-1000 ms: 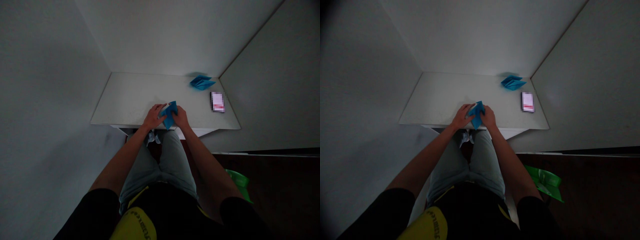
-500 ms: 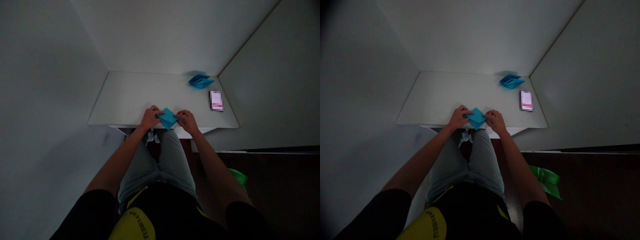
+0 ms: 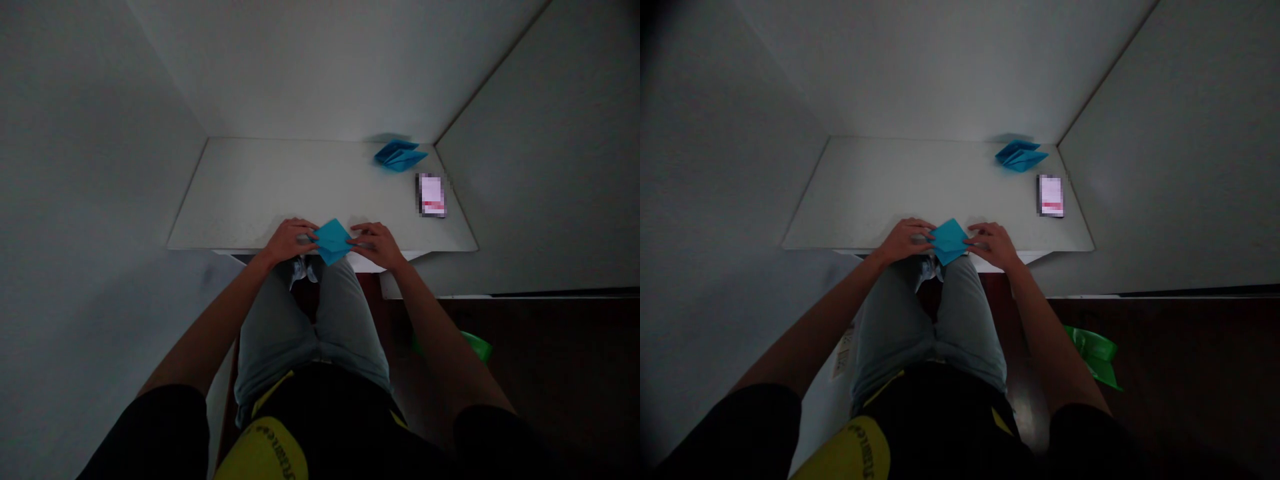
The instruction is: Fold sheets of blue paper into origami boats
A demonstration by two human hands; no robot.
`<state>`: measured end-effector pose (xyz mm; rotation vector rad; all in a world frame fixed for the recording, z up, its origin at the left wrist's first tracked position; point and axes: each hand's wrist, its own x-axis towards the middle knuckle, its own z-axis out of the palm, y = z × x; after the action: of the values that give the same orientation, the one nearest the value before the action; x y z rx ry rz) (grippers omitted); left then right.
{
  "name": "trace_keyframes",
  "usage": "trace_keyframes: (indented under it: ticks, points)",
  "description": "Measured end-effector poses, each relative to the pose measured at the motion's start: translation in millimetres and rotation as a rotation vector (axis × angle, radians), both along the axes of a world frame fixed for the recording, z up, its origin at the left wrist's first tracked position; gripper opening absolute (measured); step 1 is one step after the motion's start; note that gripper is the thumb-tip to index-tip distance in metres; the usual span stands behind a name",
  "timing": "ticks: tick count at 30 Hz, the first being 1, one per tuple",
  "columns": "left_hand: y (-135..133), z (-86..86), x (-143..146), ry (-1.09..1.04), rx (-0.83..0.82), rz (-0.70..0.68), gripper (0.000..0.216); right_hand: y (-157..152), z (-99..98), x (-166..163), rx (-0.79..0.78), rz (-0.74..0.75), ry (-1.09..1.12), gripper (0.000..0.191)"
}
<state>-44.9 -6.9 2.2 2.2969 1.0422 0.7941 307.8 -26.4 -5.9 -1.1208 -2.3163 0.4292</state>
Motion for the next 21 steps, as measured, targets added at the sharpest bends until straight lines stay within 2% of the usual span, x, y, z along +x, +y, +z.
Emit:
trace_keyframes:
  ticks: [4, 7, 10, 13, 16, 21]
  points:
    - [2.0, -1.9, 3.2, -0.049, -0.021, 0.024, 0.036, 0.0, -2.1, -2.7, 0.004, -0.058, 0.070, 0.028]
    - [2.2, -2.4, 10.1, -0.019, -0.037, 0.108, 0.037, 0.6, -2.9, -5.9, 0.003, -0.122, 0.114, 0.030]
    - [1.2, -2.0, 19.8, 0.042, -0.025, 0.219, 0.036, 1.6, -2.0, -7.2, 0.010, -0.099, 0.136, 0.033]
    - [-1.0, -1.7, 29.6, 0.097, -0.007, 0.318, 0.030, 2.3, -0.5, -7.2, -0.007, -0.091, 0.125, 0.036]
    - [-3.3, -2.5, 38.0, 0.109, 0.009, 0.378, 0.023, 2.6, 0.4, -7.3, -0.023, -0.148, 0.114, 0.033]
    - [-5.3, -2.2, 51.0, 0.113, 0.047, 0.395, 0.031, -1.7, 1.2, -12.8, 0.012, -0.160, 0.009, 0.041]
